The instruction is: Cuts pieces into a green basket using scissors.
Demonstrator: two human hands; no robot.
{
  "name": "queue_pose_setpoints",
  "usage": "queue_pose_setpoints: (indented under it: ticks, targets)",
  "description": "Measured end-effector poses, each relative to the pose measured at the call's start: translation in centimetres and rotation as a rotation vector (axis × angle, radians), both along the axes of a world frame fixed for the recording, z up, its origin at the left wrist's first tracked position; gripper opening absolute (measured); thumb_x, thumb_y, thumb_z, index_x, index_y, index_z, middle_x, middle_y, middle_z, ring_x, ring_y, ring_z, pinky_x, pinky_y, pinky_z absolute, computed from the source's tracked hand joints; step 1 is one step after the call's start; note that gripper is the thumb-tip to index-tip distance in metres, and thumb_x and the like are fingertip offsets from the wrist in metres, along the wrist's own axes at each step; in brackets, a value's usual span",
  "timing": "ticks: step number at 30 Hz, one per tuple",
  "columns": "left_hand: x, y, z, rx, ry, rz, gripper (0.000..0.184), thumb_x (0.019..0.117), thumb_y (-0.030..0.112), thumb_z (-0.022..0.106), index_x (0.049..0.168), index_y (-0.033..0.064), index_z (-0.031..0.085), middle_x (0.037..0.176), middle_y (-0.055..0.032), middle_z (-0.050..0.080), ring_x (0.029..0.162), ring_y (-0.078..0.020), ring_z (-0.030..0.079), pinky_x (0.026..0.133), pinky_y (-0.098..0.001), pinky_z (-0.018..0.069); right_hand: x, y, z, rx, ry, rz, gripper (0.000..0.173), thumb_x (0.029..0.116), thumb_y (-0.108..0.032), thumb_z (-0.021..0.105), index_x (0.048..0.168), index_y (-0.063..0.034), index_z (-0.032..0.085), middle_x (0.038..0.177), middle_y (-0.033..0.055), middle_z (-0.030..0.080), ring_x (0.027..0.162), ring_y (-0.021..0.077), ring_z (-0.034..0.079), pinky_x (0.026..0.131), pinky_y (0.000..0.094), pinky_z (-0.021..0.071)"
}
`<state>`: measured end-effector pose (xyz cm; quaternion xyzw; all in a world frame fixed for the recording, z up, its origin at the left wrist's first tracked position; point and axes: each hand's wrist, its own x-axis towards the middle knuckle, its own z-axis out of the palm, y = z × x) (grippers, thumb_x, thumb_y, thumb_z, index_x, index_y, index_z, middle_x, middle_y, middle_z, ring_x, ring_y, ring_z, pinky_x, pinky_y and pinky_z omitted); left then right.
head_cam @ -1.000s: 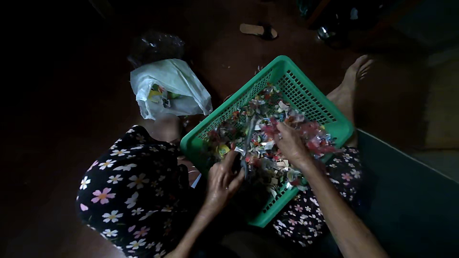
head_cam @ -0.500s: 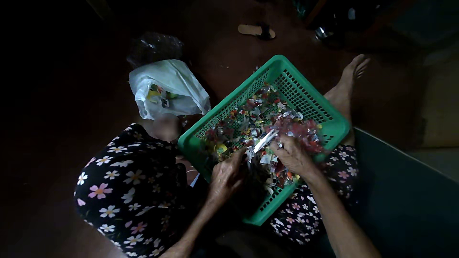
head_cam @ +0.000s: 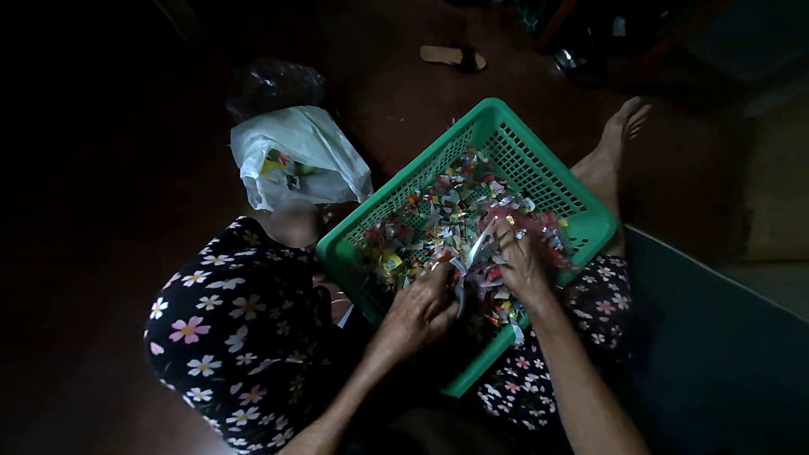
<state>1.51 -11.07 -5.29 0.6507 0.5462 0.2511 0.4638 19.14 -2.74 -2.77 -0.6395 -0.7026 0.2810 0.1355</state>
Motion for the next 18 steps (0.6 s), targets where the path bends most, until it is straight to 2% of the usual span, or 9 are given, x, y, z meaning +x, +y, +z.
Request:
queue_pose_setpoints:
  ticks: [3,5,6,8,10,12,14,16,18]
  targets:
    - [0.1,0.8,-0.6,0.093,-0.023,0.105,0.029,0.0992,0.021,0.057,0.119,0.0014,0.065,0.088,-0.0132,0.069,0.081,-0.0273,0.068,0.075,-0.0488,0.0553,-1.2,0.3,-0.3,-0.025,0.189,-0.212,0.041,0.1126,-0.025,0.035,0.121,0.0066,0.061,0.103,0.0219,0.063,0.097,0.0277,0.061,0.087,0.0458,0.0497]
    - [0.0,0.8,-1.2,0.095,-0.083,0.196,0.030,0.1004,0.024,0.056,0.117,0.0018,0.066,0.086,-0.0089,0.071,0.078,-0.0204,0.071,0.074,-0.0431,0.0590,-1.3,0.7,-0.1,-0.068,0.323,-0.317,0.048,0.1122,-0.035,0.036,0.130,0.0031,0.059,0.117,0.0204,0.064,0.106,0.0240,0.061,0.094,0.0453,0.0496]
    - [-0.2,0.7,-1.6,0.093,-0.110,0.225,0.031,0.1006,0.026,0.056,0.117,0.0016,0.066,0.085,-0.0079,0.072,0.077,-0.0183,0.072,0.074,-0.0408,0.0609,-1.3,1.0,-0.1,-0.075,0.358,-0.368,0.049,0.1118,-0.039,0.036,0.131,0.0012,0.058,0.116,0.0183,0.063,0.104,0.0219,0.061,0.092,0.0442,0.0500]
    - [-0.2,0.4,-1.7,0.072,-0.094,0.223,0.034,0.1011,0.028,0.056,0.120,0.0008,0.064,0.088,-0.0111,0.070,0.080,-0.0219,0.069,0.075,-0.0442,0.0566,-1.0,1.3,-0.2,-0.064,0.382,-0.438,0.052,0.1108,-0.043,0.037,0.132,-0.0005,0.058,0.115,0.0172,0.063,0.102,0.0217,0.061,0.090,0.0458,0.0510]
    - [-0.1,0.1,-1.0,-0.033,-0.034,0.109,0.046,0.1021,0.031,0.051,0.138,0.0021,0.055,0.111,-0.0152,0.070,0.101,-0.0261,0.069,0.088,-0.0490,0.0553,-1.1,1.5,-0.5,-0.025,0.386,-0.495,0.055,0.1099,-0.047,0.037,0.126,0.0003,0.059,0.107,0.0166,0.063,0.094,0.0221,0.062,0.083,0.0466,0.0521]
    - [0.5,0.0,-0.4,-0.102,-0.028,0.027,0.055,0.1008,0.032,0.049,0.146,0.0013,0.047,0.129,-0.0177,0.064,0.119,-0.0274,0.064,0.099,-0.0496,0.0520,-1.6,1.2,-0.7,0.007,0.409,-0.522,0.055,0.1101,-0.046,0.037,0.129,0.0007,0.057,0.110,0.0169,0.063,0.098,0.0222,0.063,0.086,0.0459,0.0527]
    - [1.2,0.0,-0.2,-0.092,-0.025,0.007,0.054,0.0987,0.032,0.051,0.142,-0.0003,0.049,0.128,-0.0193,0.064,0.118,-0.0297,0.063,0.097,-0.0508,0.0516,-2.4,0.6,-0.8,0.014,0.456,-0.494,0.050,0.1114,-0.038,0.037,0.141,0.0011,0.051,0.128,0.0193,0.061,0.115,0.0229,0.060,0.100,0.0450,0.0497]
    - [1.5,0.0,-0.5,-0.001,-0.006,0.030,0.050,0.1006,0.030,0.052,0.138,-0.0023,0.052,0.123,-0.0197,0.066,0.114,-0.0307,0.065,0.095,-0.0503,0.0533,-3.2,0.1,-1.2,0.002,0.443,-0.486,0.047,0.1118,-0.032,0.038,0.143,0.0007,0.050,0.133,0.0213,0.059,0.120,0.0262,0.058,0.103,0.0469,0.0475]
    - [1.5,0.0,-0.9,0.083,0.007,0.082,0.043,0.1016,0.026,0.054,0.131,-0.0053,0.056,0.112,-0.0206,0.068,0.103,-0.0329,0.069,0.089,-0.0510,0.0551,-3.9,-0.3,-1.6,0.016,0.399,-0.480,0.044,0.1120,-0.028,0.038,0.141,0.0020,0.053,0.131,0.0244,0.060,0.120,0.0305,0.058,0.102,0.0498,0.0466]
